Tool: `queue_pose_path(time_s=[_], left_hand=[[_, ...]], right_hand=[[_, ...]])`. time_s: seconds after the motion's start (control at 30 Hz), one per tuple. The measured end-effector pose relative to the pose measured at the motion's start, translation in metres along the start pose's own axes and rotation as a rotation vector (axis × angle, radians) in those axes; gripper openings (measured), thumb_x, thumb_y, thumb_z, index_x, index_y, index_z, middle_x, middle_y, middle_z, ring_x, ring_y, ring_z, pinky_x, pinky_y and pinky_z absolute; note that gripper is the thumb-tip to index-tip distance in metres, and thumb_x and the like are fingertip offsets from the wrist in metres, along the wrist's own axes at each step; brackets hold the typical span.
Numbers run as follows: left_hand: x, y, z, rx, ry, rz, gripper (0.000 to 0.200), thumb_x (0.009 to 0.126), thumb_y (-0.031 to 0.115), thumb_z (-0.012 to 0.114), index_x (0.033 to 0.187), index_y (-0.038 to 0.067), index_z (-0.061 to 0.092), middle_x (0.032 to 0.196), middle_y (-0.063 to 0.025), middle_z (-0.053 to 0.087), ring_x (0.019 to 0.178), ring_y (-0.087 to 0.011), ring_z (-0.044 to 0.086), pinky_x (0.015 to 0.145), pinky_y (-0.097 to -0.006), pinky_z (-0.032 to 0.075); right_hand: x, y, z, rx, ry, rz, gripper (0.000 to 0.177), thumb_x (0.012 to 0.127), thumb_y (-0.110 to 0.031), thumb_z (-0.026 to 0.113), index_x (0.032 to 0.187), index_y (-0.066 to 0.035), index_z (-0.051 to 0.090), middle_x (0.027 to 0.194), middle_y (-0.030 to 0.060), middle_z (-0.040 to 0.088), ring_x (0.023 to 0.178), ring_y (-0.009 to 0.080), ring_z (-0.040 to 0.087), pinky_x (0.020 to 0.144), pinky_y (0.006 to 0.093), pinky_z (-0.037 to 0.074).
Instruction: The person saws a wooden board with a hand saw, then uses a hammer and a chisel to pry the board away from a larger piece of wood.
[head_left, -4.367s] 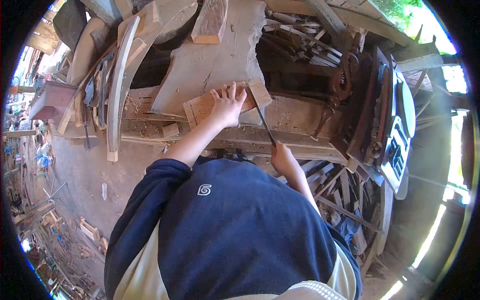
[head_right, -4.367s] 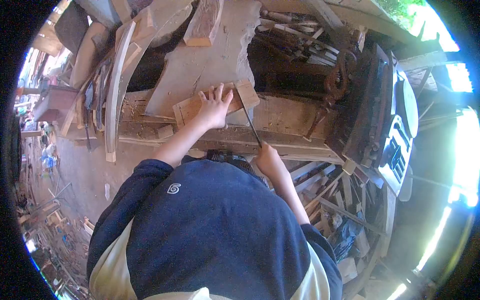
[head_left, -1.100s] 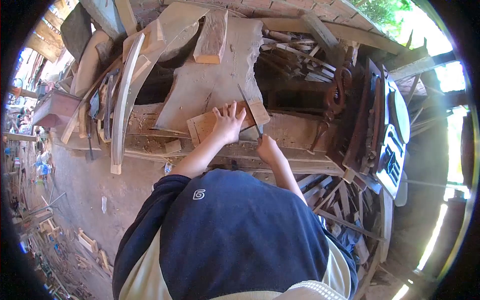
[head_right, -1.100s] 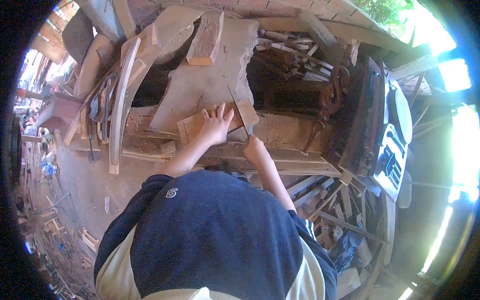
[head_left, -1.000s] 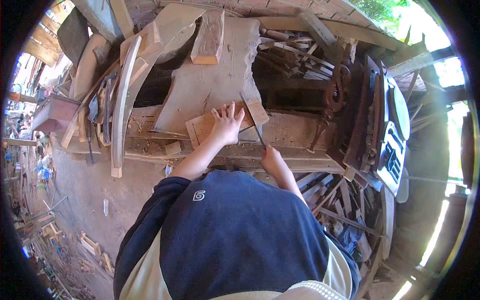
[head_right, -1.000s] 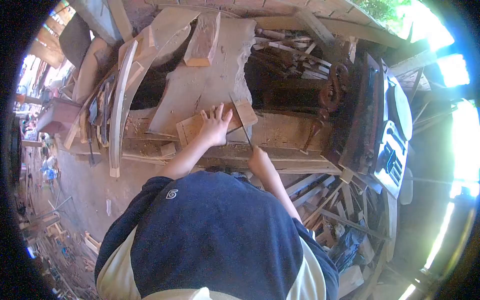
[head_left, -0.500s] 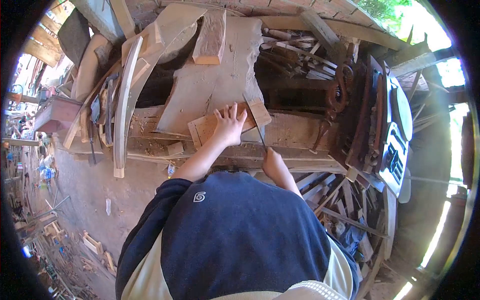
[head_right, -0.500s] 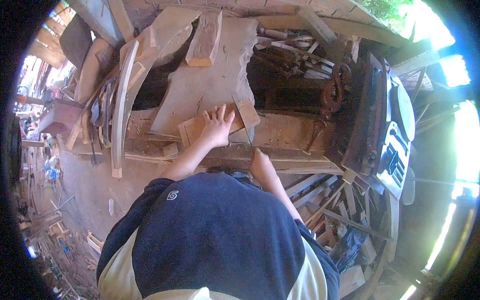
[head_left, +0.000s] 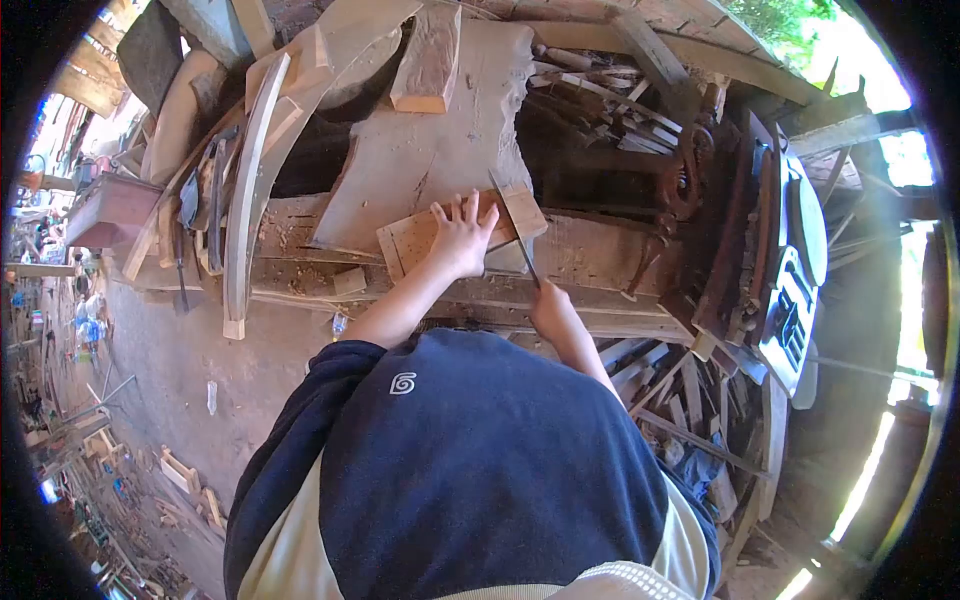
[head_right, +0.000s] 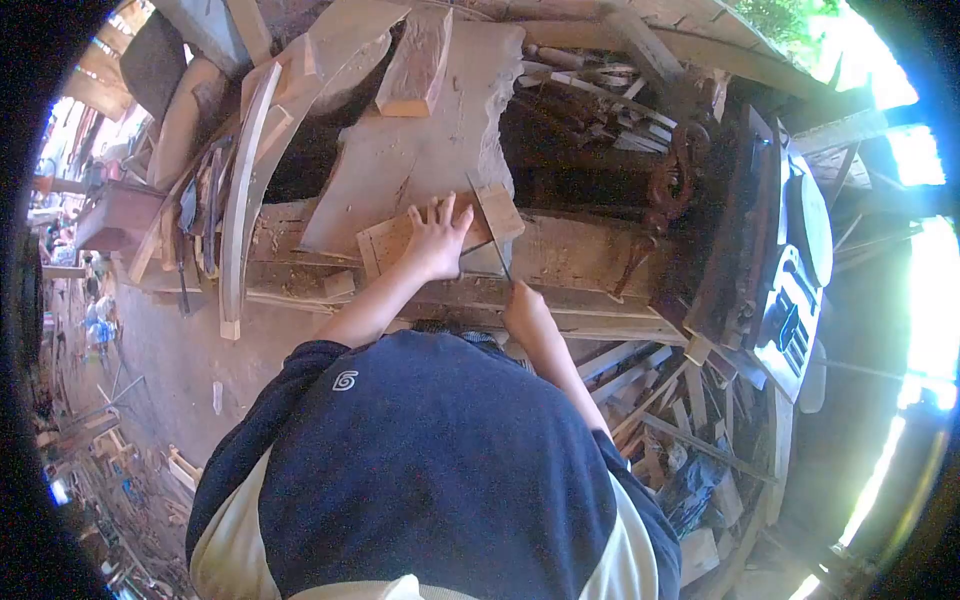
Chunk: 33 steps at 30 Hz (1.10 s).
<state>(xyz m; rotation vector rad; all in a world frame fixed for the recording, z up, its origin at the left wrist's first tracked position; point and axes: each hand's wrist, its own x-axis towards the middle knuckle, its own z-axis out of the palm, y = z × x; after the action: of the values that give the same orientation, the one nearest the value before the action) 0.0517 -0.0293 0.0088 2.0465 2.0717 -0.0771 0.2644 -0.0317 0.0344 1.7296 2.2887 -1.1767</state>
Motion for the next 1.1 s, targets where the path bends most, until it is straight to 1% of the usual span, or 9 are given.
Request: queue_pose_path(time_s=[0.17, 0.23, 0.4, 0.63, 0.7, 0.73, 0.8, 0.87, 1.1], left_hand=[[-0.001, -0.001, -0.008, -0.011, -0.053, 0.013, 0.095, 0.065, 0.025, 0.077, 0.147, 0.011, 0.029, 0.151, -0.03, 0.021, 0.135, -0.0522, 0.028, 0.099, -0.0767, 0.023], [-0.001, 0.0, -0.01, -0.006, -0.088, 0.002, 0.112, 0.058, 0.036, 0.087, 0.148, 0.009, 0.025, 0.152, -0.0279, 0.017, 0.137, -0.0507, 0.025, 0.102, -0.0747, 0.022], [0.005, -0.001, 0.013, 0.017, -0.011, -0.018, 0.108, 0.06, 0.028, 0.084, 0.148, 0.01, 0.025, 0.152, -0.0281, 0.017, 0.137, -0.0511, 0.025, 0.102, -0.0748, 0.021], [0.002, 0.001, -0.003, 0.035, -0.057, -0.001, 0.114, 0.056, 0.036, 0.088, 0.147, 0.01, 0.025, 0.153, -0.0273, 0.016, 0.138, -0.0507, 0.025, 0.102, -0.0751, 0.022], [0.001, 0.001, -0.007, 0.027, -0.065, 0.005, 0.091, 0.07, 0.027, 0.074, 0.147, 0.012, 0.029, 0.152, -0.0272, 0.022, 0.136, -0.0502, 0.029, 0.098, -0.0761, 0.024], [0.002, 0.0, 0.0, 0.03, -0.073, 0.009, 0.091, 0.07, 0.027, 0.074, 0.147, 0.012, 0.029, 0.152, -0.0272, 0.022, 0.136, -0.0502, 0.029, 0.098, -0.0761, 0.024], [0.006, -0.001, 0.019, 0.049, 0.049, -0.007, 0.086, 0.072, 0.025, 0.071, 0.146, 0.012, 0.03, 0.151, -0.0271, 0.023, 0.136, -0.0502, 0.03, 0.098, -0.0762, 0.023], [0.01, -0.002, 0.022, 0.049, 0.053, -0.015, 0.084, 0.072, 0.023, 0.07, 0.146, 0.012, 0.031, 0.151, -0.027, 0.024, 0.135, -0.0503, 0.03, 0.098, -0.0762, 0.023], [0.004, 0.002, 0.003, 0.005, 0.015, -0.019, 0.087, 0.068, 0.021, 0.073, 0.144, 0.012, 0.032, 0.149, -0.0274, 0.025, 0.134, -0.0508, 0.031, 0.098, -0.0761, 0.023]], right_hand=[[-0.048, 0.001, -0.018, 0.042, -0.068, 0.089, 0.024, 0.092, -0.014, 0.048, 0.105, 0.003, 0.058, 0.1, 0.0329, 0.062, 0.102, 0.0502, 0.057, 0.085, 0.0556, 0.046], [-0.013, 0.004, -0.004, 0.018, -0.002, -0.02, 0.025, 0.093, -0.015, 0.048, 0.104, 0.004, 0.058, 0.101, 0.0331, 0.062, 0.102, 0.0504, 0.057, 0.085, 0.056, 0.046], [0.042, -0.008, 0.014, -0.035, 0.034, 0.006, 0.023, 0.093, -0.014, 0.046, 0.101, 0.005, 0.058, 0.099, 0.033, 0.062, 0.101, 0.0506, 0.057, 0.084, 0.0558, 0.046], [-0.047, 0.014, -0.01, 0.003, -0.019, 0.05, 0.021, 0.093, -0.012, 0.047, 0.1, 0.005, 0.056, 0.091, 0.0334, 0.062, 0.094, 0.0517, 0.059, 0.081, 0.057, 0.046], [-0.021, 0.014, -0.004, -0.012, -0.016, -0.03, 0.021, 0.092, -0.012, 0.048, 0.101, 0.005, 0.056, 0.092, 0.0334, 0.062, 0.094, 0.0513, 0.059, 0.082, 0.0572, 0.046], [0.003, 0.009, 0.0, 0.046, -0.054, 0.059, 0.021, 0.092, -0.013, 0.049, 0.101, 0.005, 0.057, 0.093, 0.0332, 0.062, 0.096, 0.0511, 0.058, 0.082, 0.0571, 0.046], [0.04, 0.002, 0.008, 0.02, 0.032, -0.109, 0.02, 0.092, -0.012, 0.05, 0.101, 0.005, 0.056, 0.092, 0.0332, 0.062, 0.097, 0.0511, 0.058, 0.082, 0.0567, 0.046], [0.044, -0.003, 0.013, 0.017, 0.037, -0.055, 0.02, 0.092, -0.011, 0.05, 0.102, 0.005, 0.055, 0.092, 0.0332, 0.062, 0.097, 0.0513, 0.057, 0.083, 0.0566, 0.046], [-0.044, 0.025, -0.005, 0.045, -0.035, 0.044, 0.021, 0.093, -0.013, 0.047, 0.103, 0.004, 0.055, 0.095, 0.0336, 0.062, 0.098, 0.0514, 0.056, 0.082, 0.0567, 0.046]])
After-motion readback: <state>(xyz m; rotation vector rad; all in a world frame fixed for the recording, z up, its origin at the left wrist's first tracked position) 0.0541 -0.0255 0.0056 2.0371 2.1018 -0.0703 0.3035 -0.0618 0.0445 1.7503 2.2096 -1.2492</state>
